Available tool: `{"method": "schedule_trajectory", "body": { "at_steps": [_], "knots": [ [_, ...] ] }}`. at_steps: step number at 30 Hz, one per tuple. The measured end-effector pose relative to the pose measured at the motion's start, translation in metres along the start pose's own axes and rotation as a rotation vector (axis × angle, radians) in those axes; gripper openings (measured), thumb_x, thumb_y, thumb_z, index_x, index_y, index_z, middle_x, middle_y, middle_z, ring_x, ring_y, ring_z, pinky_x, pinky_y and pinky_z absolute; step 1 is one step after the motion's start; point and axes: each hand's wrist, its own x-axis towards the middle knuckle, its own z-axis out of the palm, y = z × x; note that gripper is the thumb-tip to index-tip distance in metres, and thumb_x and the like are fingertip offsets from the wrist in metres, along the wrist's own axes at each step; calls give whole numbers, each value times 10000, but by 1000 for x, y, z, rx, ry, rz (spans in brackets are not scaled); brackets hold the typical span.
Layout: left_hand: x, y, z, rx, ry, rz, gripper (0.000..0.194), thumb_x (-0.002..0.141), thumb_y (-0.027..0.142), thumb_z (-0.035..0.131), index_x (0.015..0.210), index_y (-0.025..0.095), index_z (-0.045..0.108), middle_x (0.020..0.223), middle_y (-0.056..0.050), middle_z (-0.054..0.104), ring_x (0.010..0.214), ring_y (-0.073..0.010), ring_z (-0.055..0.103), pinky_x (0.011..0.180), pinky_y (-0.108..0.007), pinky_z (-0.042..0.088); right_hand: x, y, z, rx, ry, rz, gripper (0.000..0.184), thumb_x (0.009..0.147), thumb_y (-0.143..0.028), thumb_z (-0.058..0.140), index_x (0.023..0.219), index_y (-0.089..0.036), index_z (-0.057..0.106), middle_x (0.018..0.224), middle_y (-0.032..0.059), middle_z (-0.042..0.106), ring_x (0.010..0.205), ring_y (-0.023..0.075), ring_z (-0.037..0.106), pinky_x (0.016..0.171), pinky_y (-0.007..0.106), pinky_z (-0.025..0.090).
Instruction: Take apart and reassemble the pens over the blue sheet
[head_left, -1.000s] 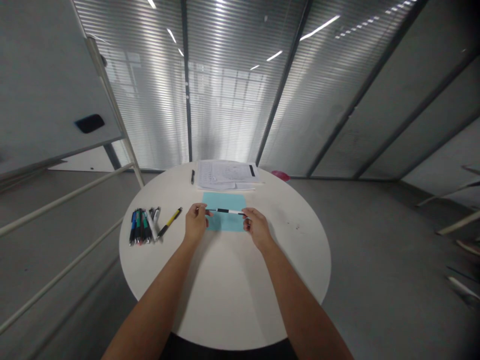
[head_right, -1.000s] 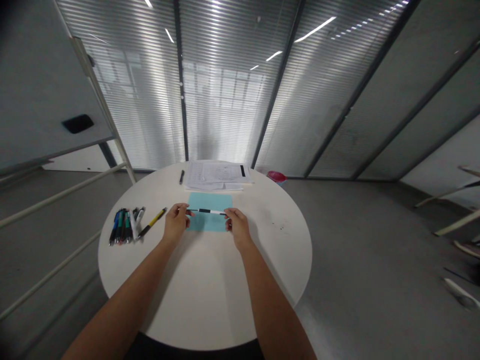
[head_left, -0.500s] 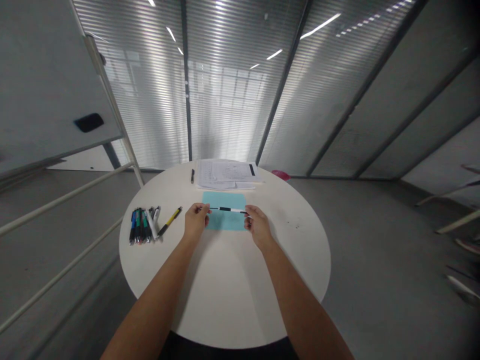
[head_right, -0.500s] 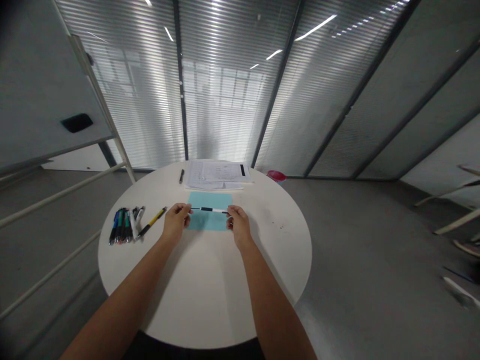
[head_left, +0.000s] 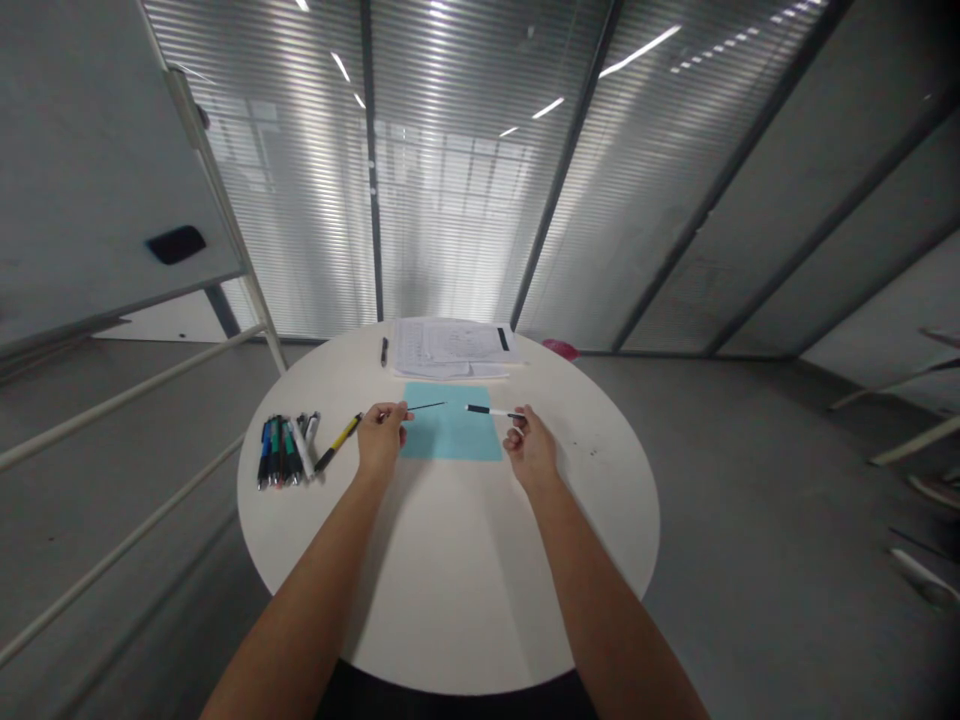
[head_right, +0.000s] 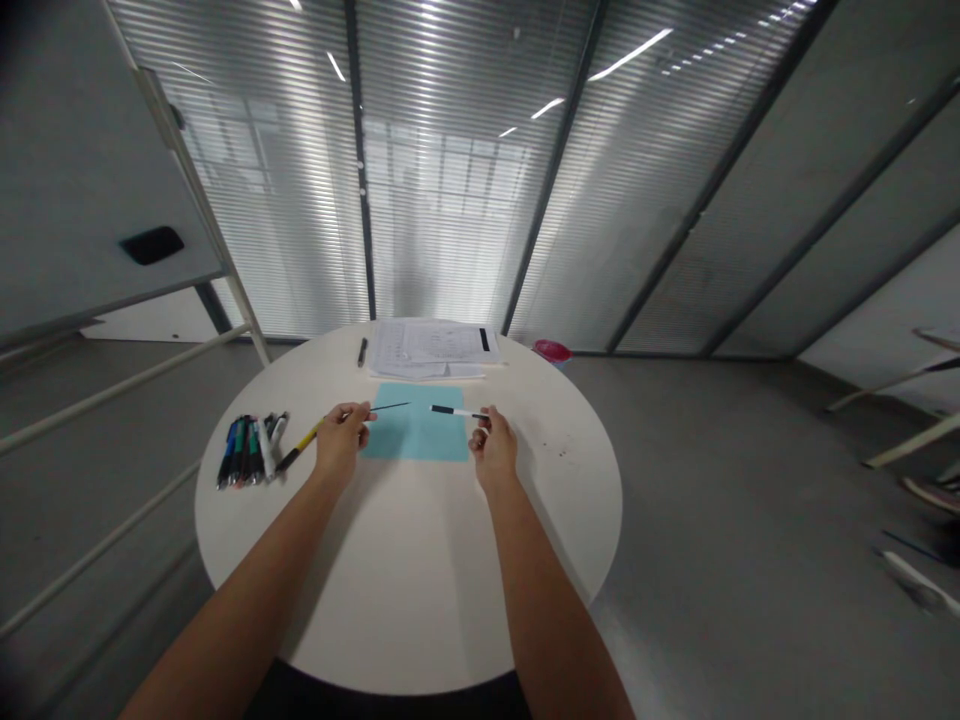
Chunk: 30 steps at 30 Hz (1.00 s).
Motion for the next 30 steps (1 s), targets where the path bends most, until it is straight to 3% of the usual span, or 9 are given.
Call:
{"method": "schedule_trajectory", "body": {
  "at_steps": [5,11,16,24,30],
  "knots": [
    [2,-1,-3,2,55,5,347,648,442,714,746,162,535,686,-16,657,371,-38,398,350,-183,280,0,0,0,-29,38,-45,293,724,-485,651,779,-215,552,576,-63,441,398,42,347,357,200,272],
    [4,-10,-2,119,33,35,292,693,418,677,733,167,534,658,-6,651,358,-51,416,343,-186,296,-9,3,8,-415,-80,-270,399,759,-597,587,714,-203,539,462,-75,401,368,68,362,353,216,256],
    [4,-13,-1,191,-2,35,260,718,403,646,734,171,530,630,5,641,352,-61,433,339,-185,294,-12,7,9,-601,-135,-358,432,791,-623,533,716,-197,528,439,-80,395,388,82,366,386,213,278],
    [0,-14,1,219,-44,58,263,731,410,634,742,168,530,651,-9,649,352,-61,444,344,-187,305,-12,7,7,-700,-142,-452,443,807,-632,496,720,-199,534,469,-65,429,455,103,396,461,225,316],
    [0,-17,1,198,-61,32,270,727,412,632,742,172,510,655,-6,645,331,-65,439,325,-192,295,-15,4,9,-672,-104,-433,466,814,-651,466,748,-196,540,455,-73,422,430,104,390,453,230,313]
  ]
}}
